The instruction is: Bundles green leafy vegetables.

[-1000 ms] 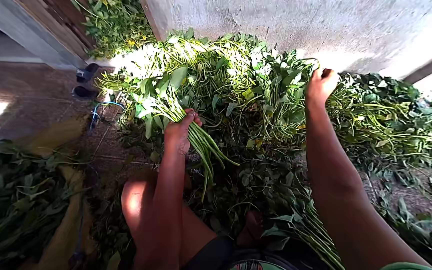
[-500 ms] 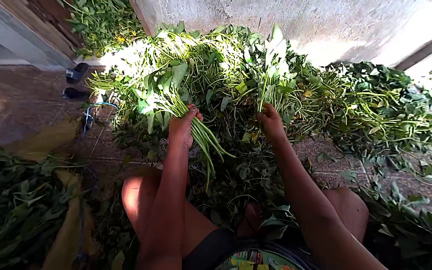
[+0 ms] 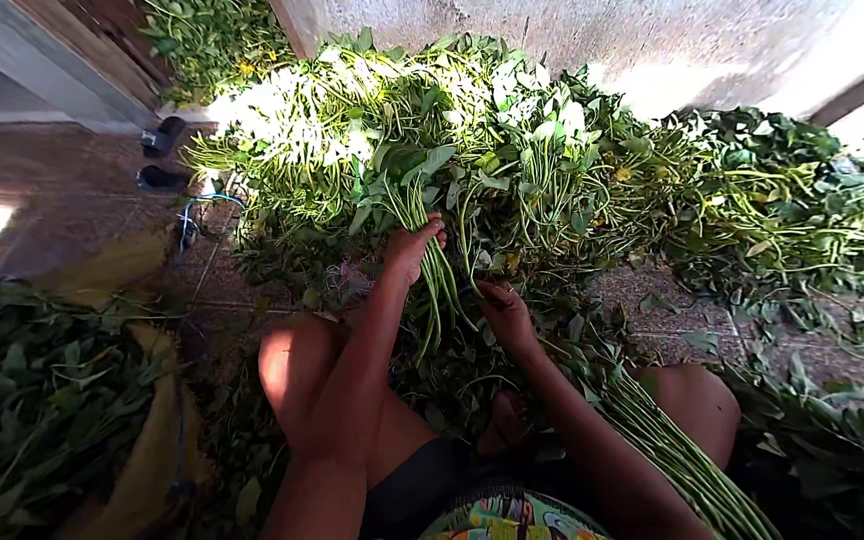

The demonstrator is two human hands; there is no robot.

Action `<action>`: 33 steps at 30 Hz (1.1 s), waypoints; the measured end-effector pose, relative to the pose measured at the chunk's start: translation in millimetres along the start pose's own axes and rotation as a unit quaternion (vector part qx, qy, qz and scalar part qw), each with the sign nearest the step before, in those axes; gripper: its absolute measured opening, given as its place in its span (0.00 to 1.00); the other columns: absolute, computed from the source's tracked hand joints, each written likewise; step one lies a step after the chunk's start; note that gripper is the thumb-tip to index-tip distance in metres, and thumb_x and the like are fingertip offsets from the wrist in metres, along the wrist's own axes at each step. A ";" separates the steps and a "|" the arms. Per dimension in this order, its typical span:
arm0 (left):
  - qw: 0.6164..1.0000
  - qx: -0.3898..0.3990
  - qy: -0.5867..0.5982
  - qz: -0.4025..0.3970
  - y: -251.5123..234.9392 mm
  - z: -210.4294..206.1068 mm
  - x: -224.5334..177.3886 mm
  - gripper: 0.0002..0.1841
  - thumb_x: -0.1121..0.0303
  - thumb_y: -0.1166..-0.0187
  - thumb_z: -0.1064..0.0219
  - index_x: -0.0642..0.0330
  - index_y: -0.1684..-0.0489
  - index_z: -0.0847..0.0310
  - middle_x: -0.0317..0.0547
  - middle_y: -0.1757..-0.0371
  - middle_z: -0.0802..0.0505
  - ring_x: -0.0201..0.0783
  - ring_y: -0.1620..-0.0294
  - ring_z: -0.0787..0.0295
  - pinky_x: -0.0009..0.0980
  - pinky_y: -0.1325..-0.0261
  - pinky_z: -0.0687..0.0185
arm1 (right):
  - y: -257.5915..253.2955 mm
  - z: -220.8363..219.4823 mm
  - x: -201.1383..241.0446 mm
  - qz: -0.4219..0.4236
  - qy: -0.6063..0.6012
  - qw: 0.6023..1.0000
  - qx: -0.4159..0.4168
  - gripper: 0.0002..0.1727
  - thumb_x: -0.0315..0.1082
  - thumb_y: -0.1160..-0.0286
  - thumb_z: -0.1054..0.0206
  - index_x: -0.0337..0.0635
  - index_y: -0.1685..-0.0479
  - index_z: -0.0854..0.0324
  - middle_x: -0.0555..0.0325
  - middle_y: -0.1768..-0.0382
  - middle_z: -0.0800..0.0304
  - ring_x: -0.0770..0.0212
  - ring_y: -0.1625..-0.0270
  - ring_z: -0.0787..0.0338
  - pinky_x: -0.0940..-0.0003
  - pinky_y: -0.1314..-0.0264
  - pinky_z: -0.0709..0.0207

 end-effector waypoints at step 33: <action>0.979 -0.086 0.150 -0.111 11.0 68.1 -63.9 0.08 0.74 0.14 0.39 0.61 0.43 0.21 0.40 0.62 0.11 0.34 0.64 0.11 0.31 0.53 0.10 | 43.1 6.1 95.0 0.059 0.028 0.957 0.281 0.20 0.39 0.14 0.59 0.34 0.54 0.24 0.60 0.67 0.25 0.69 0.63 0.22 0.69 0.56 0.25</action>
Point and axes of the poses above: each hand's wrist, its own y-axis away from the middle knuckle, its own z-axis out of the back of the hand, x = y × z, the point moved 2 cm from there along -y, towards the middle knuckle
